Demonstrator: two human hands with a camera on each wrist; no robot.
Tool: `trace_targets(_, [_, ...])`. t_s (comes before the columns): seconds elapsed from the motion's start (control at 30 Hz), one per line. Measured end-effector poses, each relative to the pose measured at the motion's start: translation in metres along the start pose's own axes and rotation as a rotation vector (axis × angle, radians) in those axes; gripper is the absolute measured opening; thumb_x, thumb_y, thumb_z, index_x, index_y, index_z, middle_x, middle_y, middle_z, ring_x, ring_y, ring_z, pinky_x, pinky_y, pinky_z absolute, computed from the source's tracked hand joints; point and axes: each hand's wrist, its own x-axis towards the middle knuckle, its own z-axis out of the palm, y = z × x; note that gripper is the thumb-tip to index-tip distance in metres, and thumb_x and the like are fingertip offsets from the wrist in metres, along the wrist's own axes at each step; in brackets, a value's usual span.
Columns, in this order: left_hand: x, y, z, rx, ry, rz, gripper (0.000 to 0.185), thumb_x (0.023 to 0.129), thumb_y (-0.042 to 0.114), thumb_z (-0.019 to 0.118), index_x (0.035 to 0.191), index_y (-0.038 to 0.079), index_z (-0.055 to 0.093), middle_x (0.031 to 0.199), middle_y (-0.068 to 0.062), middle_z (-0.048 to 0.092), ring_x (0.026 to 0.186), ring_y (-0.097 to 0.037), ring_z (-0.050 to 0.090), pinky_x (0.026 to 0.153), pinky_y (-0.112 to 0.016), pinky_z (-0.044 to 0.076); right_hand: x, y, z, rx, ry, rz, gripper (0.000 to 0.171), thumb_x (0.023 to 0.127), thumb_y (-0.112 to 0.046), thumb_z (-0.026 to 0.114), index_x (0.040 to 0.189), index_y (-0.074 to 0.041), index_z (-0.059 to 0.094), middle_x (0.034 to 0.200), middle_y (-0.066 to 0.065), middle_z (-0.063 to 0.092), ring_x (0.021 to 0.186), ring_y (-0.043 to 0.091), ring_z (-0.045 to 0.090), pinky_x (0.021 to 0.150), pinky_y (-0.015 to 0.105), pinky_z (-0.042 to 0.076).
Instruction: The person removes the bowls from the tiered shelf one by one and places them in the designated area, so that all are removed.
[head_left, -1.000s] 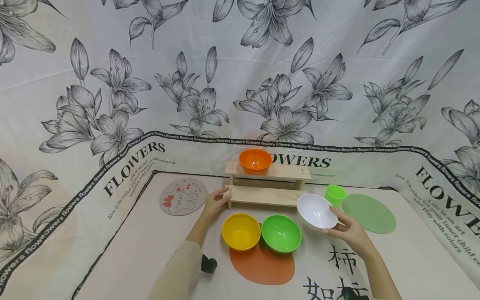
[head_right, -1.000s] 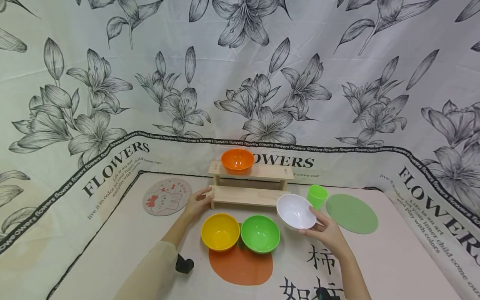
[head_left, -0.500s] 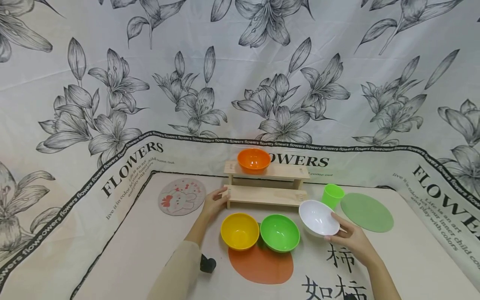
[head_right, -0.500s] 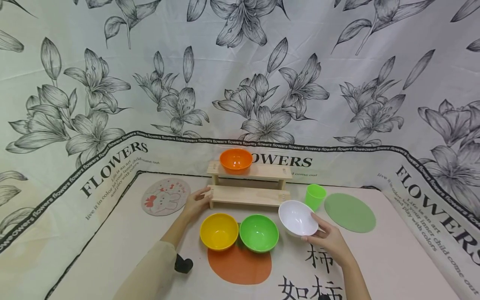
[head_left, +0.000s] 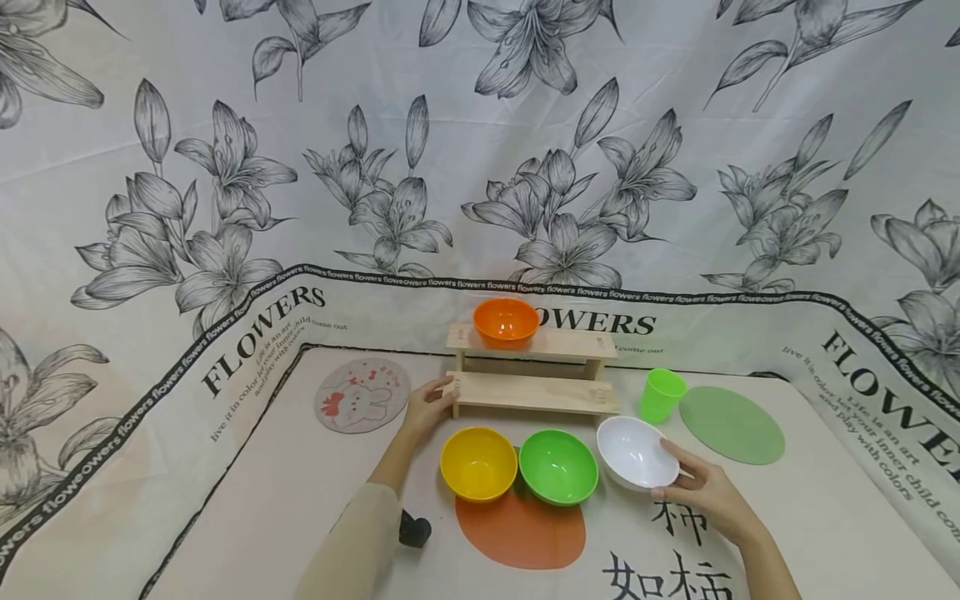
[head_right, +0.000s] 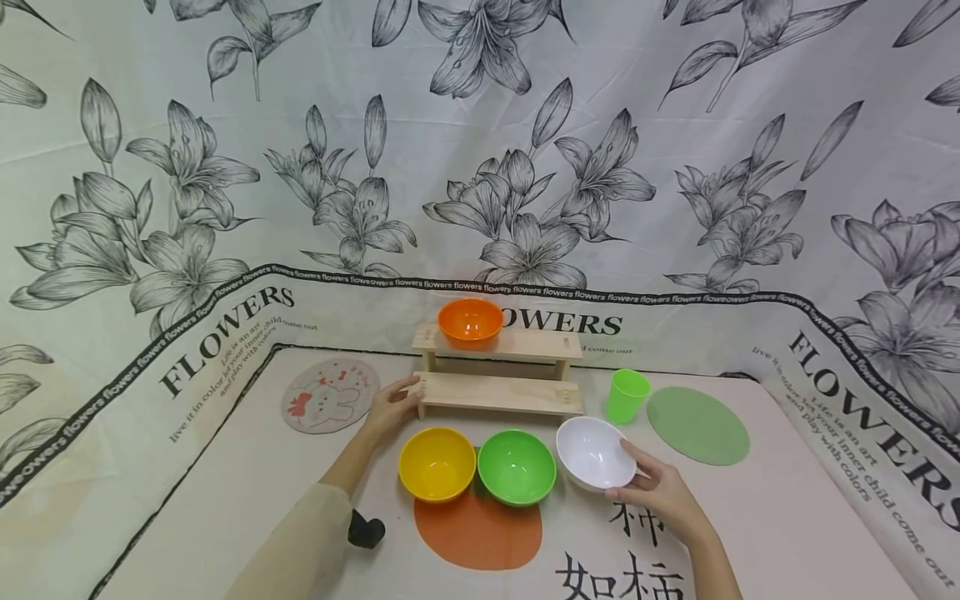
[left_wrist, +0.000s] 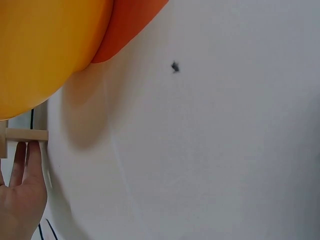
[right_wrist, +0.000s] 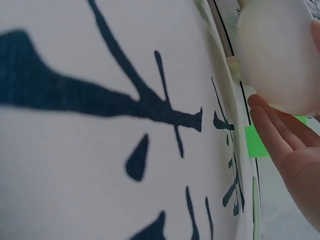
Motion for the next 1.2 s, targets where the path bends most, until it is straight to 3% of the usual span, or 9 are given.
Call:
trace_targets(0.6, [0.002, -0.002, -0.001, -0.045, -0.016, 0.016, 0.044, 0.087, 0.008, 0.067, 0.128, -0.003, 0.055, 0.114, -0.025, 0.058, 0.093, -0.019, 0.06, 0.088, -0.037, 0.053, -0.003, 0.012, -0.002, 0.07, -0.061, -0.047, 0.082, 0.08, -0.004, 0.071, 0.143, 0.011, 0.021, 0.146, 0.038, 0.013, 0.122, 0.058, 0.032, 0.082, 0.017, 0.05])
trace_targets(0.83, [-0.017, 0.024, 0.001, -0.024, -0.052, 0.013, 0.045, 0.089, 0.004, 0.062, 0.13, -0.008, 0.05, 0.117, -0.029, 0.055, 0.093, -0.018, 0.058, 0.094, -0.043, 0.049, -0.002, 0.012, -0.003, 0.061, -0.095, -0.038, 0.082, 0.08, -0.005, 0.071, 0.143, 0.011, 0.021, 0.146, 0.038, 0.013, 0.123, 0.058, 0.032, 0.083, 0.017, 0.048])
trace_targets(1.2, [-0.016, 0.022, 0.0, -0.012, -0.058, 0.009, 0.044, 0.09, 0.005, 0.061, 0.131, -0.008, 0.049, 0.121, -0.032, 0.052, 0.097, -0.022, 0.058, 0.096, -0.047, 0.046, 0.0, 0.011, -0.003, 0.048, -0.086, -0.032, 0.081, 0.081, -0.006, 0.071, 0.144, 0.009, 0.022, 0.148, 0.035, 0.014, 0.124, 0.057, 0.029, 0.085, 0.014, 0.047])
